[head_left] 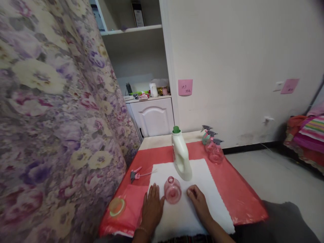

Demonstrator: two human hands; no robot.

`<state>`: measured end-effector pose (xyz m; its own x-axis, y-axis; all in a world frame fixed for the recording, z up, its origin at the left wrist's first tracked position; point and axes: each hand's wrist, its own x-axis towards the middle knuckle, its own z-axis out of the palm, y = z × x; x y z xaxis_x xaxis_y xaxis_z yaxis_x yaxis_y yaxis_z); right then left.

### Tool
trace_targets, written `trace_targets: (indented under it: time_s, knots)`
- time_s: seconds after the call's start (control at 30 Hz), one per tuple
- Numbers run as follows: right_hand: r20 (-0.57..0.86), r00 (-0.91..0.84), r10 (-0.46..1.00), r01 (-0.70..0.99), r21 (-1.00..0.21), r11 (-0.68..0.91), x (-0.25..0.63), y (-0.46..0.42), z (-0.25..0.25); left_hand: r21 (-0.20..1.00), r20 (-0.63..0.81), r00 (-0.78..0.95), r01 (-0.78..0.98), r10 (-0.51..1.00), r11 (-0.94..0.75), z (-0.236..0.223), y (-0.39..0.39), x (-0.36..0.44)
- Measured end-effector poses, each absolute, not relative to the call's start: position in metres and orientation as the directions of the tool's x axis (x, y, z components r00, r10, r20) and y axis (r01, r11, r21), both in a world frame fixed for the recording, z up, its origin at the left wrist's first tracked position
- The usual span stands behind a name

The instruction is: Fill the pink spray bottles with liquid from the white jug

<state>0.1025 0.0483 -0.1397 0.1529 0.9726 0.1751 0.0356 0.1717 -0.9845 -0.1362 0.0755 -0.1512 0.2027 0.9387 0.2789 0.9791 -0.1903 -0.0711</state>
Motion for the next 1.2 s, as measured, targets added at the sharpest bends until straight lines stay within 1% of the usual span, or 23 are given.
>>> trace_targets:
  time_s: [0.2, 0.53, 0.8, 0.97, 1.07, 1.2]
  knots:
    - [0.166, 0.097, 0.981, 0.042, -0.986, 0.163, 0.108, 0.052, -0.138, -0.084, 0.307, 0.211, 0.977, 0.928, -0.195, -0.152, 0.061, -0.135]
    - [0.148, -0.025, 0.989, 0.088, -0.985, 0.150, 0.142, 0.038, -0.136, -0.092, 0.350, 0.208, 0.978, 0.913, -0.188, -0.158, 0.063, -0.136]
    - [0.133, -0.045, 0.990, 0.073, -0.988, 0.136, 0.143, 0.032, -0.142, -0.109, 0.370, 0.219, 0.975, 0.903, -0.192, -0.167, 0.060, -0.140]
    - [0.093, -0.044, 0.995, 0.074, -0.993, 0.096, 0.147, 0.031, -0.150, -0.085, 0.435, 0.212, 0.977, 0.875, -0.194, -0.173, 0.057, -0.143]
    - [0.081, -0.050, 0.996, 0.061, -0.995, 0.084, 0.147, 0.032, -0.155, -0.084, 0.436, 0.201, 0.980, 0.877, -0.183, -0.174, 0.055, -0.143]
    - [0.082, -0.033, 0.996, 0.042, -0.996, 0.083, 0.146, 0.032, -0.159, -0.050, 0.420, 0.173, 0.985, 0.891, -0.167, -0.173, 0.054, -0.143]
